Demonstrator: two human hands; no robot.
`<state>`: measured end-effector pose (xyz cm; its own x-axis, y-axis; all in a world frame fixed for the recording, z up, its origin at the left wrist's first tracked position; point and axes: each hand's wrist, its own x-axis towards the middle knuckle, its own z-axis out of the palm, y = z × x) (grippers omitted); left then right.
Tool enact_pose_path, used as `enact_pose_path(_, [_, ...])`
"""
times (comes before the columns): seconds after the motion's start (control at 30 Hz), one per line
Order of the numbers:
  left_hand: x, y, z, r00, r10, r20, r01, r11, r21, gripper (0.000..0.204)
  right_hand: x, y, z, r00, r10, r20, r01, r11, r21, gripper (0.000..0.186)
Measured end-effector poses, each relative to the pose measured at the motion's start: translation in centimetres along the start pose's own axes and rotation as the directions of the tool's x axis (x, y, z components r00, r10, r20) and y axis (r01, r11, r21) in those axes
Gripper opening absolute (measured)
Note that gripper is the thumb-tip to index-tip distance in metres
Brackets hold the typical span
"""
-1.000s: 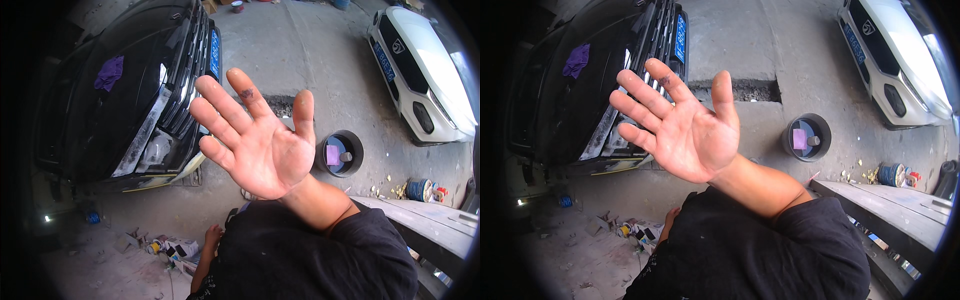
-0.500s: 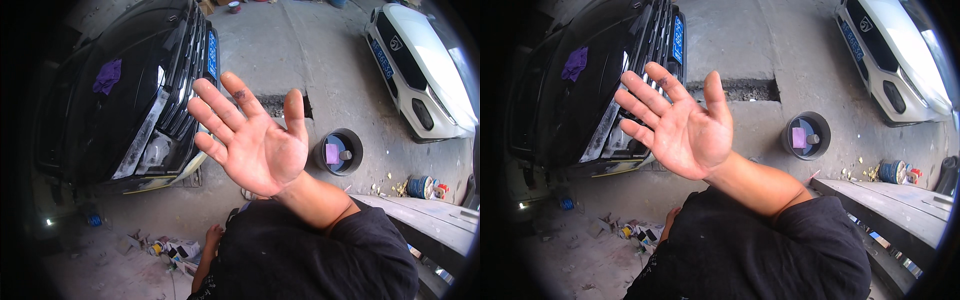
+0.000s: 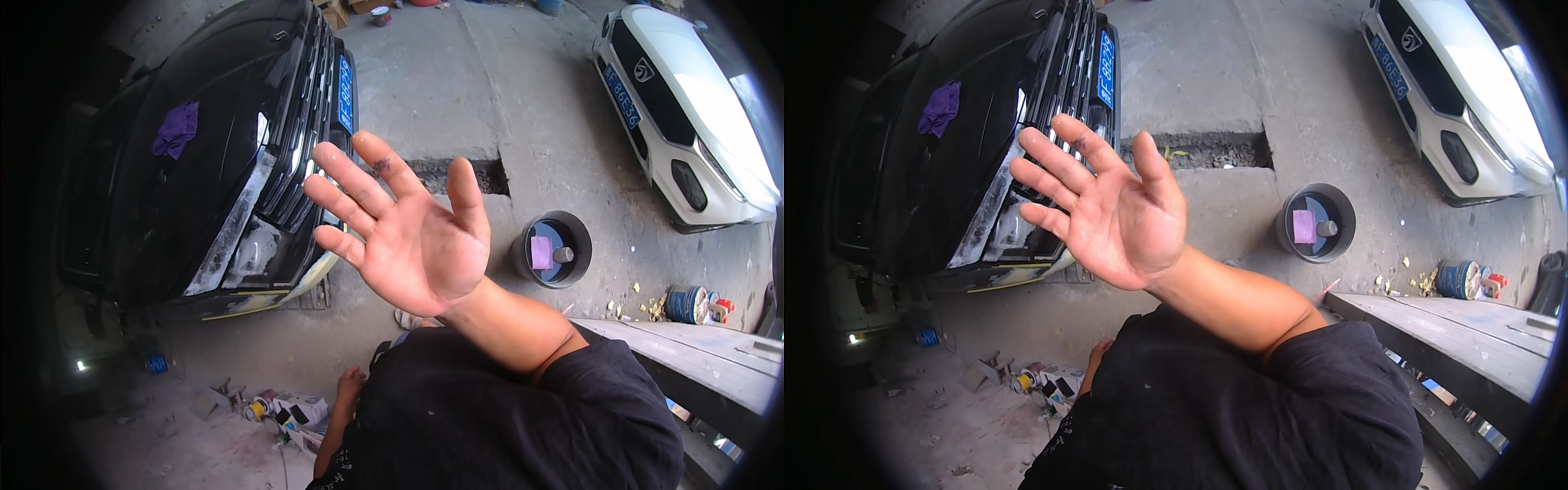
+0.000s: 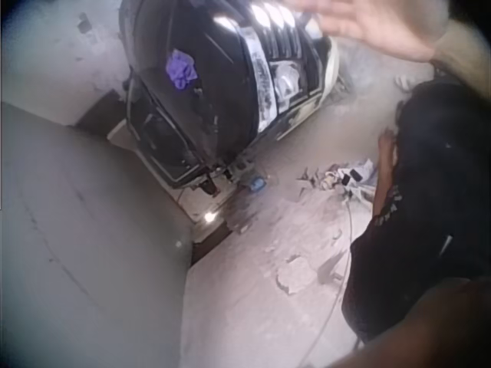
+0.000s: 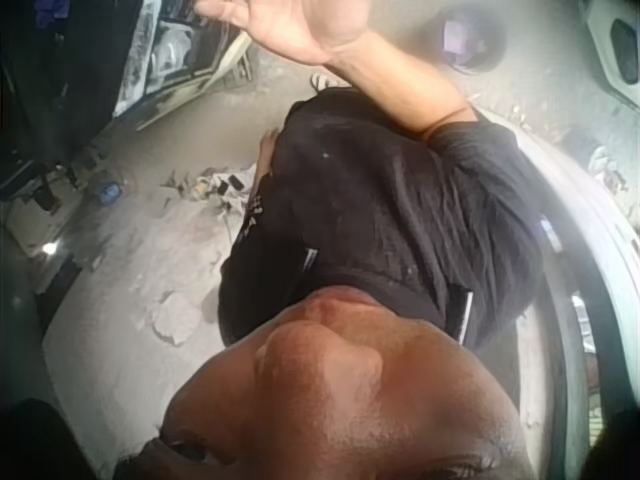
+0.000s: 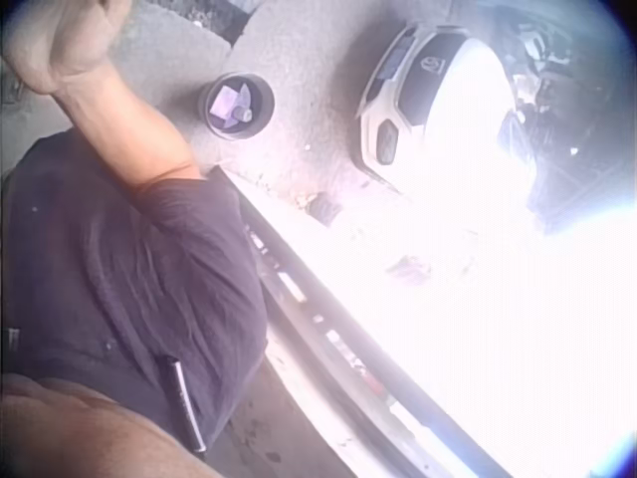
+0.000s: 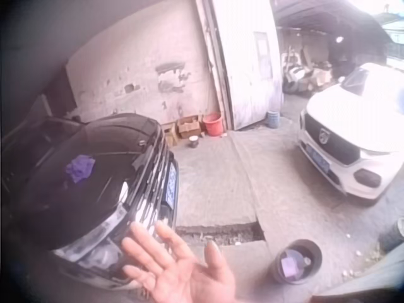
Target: The person applies body filler to a black car's front bumper and side panel using a metal spreader. They repeatedly scoop filler from a container, spread it over taped-off areas, and smooth the surface. The person also uses a scraper to remove excess filler and transfers material between tools.
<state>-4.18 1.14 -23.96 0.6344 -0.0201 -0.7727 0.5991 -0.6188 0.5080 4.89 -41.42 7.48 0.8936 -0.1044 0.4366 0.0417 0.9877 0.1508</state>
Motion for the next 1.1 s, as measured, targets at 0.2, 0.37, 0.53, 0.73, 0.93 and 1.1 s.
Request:
enact_pose_path(0.2, [-0.1, 0.1, 0.2, 0.998, 0.045, 0.034, -0.046, 0.998, 0.041, 0.045, -0.6, 0.1, -1.8, 0.995, 0.027, 0.101, 0.024, 0.884, -0.468, 0.07])
enact_pose_path(0.37, [-1.1, 1.5, 0.6, 0.998, 0.052, 0.044, -0.056, 0.994, 0.091, 0.042, -1.6, 0.7, -2.0, 0.974, -0.041, 0.222, 0.218, -0.077, -0.973, 0.063])
enact_pose_path(0.53, [-1.4, 2.0, 1.1, 1.0, 0.001, -0.008, 0.0, 0.995, 0.105, 0.041, -2.1, 1.6, -3.0, 0.898, 0.053, 0.438, 0.398, -0.524, -0.753, 0.062])
enact_pose_path(0.73, [-1.7, 2.0, 1.7, 0.999, -0.014, -0.029, 0.015, 0.999, 0.032, 0.043, -2.4, 1.7, -2.9, 0.86, 0.128, 0.495, 0.451, -0.644, -0.617, 0.056])
enact_pose_path(0.93, [-1.9, 2.1, 2.2, 0.999, -0.025, -0.022, 0.026, 0.998, 0.056, 0.043, -2.6, 1.7, -2.6, 0.834, 0.16, 0.528, 0.478, -0.687, -0.547, 0.047])
enact_pose_path(1.1, [-2.0, 2.3, 2.6, 0.999, -0.008, -0.033, 0.011, 0.994, 0.105, 0.042, -2.8, 1.4, -2.3, 0.839, 0.176, 0.515, 0.479, -0.689, -0.545, 0.046])
